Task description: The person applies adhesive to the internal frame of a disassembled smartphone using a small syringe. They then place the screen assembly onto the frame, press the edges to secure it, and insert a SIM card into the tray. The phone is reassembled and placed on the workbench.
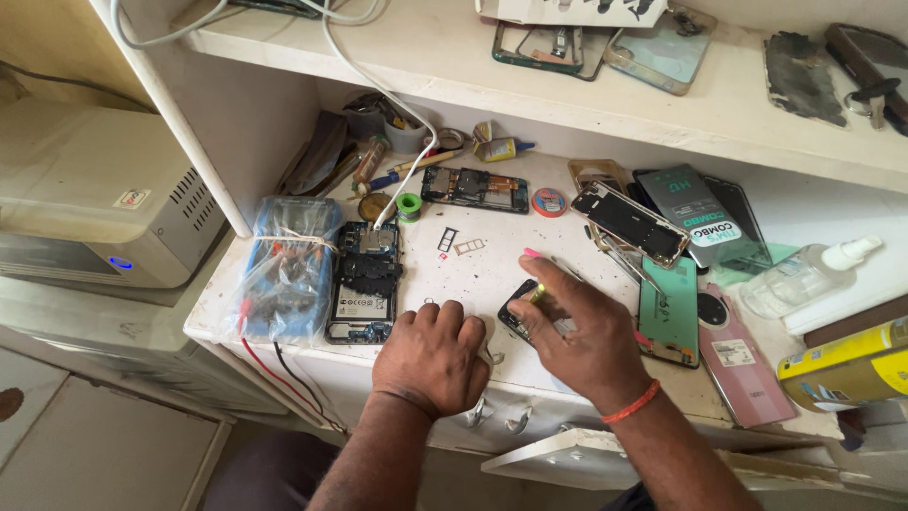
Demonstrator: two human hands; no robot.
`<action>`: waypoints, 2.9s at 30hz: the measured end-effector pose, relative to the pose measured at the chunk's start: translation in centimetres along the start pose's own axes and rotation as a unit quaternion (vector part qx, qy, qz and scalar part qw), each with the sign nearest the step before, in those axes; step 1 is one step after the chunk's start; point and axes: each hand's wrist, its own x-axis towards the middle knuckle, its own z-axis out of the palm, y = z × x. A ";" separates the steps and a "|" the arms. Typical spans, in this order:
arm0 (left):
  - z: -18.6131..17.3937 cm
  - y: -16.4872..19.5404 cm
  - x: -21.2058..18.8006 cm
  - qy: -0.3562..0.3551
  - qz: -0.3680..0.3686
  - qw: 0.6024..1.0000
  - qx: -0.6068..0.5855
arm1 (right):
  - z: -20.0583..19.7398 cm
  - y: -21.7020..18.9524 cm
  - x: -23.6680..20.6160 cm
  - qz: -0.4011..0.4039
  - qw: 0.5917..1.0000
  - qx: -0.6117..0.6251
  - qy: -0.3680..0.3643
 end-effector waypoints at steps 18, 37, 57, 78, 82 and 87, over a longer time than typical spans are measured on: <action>-0.2 0.1 0.0 -0.017 -0.003 1.000 0.005 | 0.1 0.1 0.2 0.030 0.999 -0.007 0.015; 0.3 -0.2 -0.1 0.016 0.007 1.000 -0.001 | -4.3 7.4 -5.0 0.166 0.971 0.094 0.143; 0.2 -0.1 0.0 -0.017 0.000 1.000 0.019 | -5.9 4.4 -5.7 0.042 0.990 -0.129 -0.046; 0.1 0.0 0.0 -0.020 -0.009 1.000 0.004 | -4.6 7.8 -6.2 0.367 0.912 0.167 0.070; 0.0 0.0 0.0 -0.040 -0.008 0.999 0.013 | -3.3 8.3 -6.5 0.469 0.792 0.372 0.123; -0.1 0.0 0.0 -0.037 -0.008 0.999 0.013 | -2.4 8.2 -7.1 0.468 0.822 0.311 0.089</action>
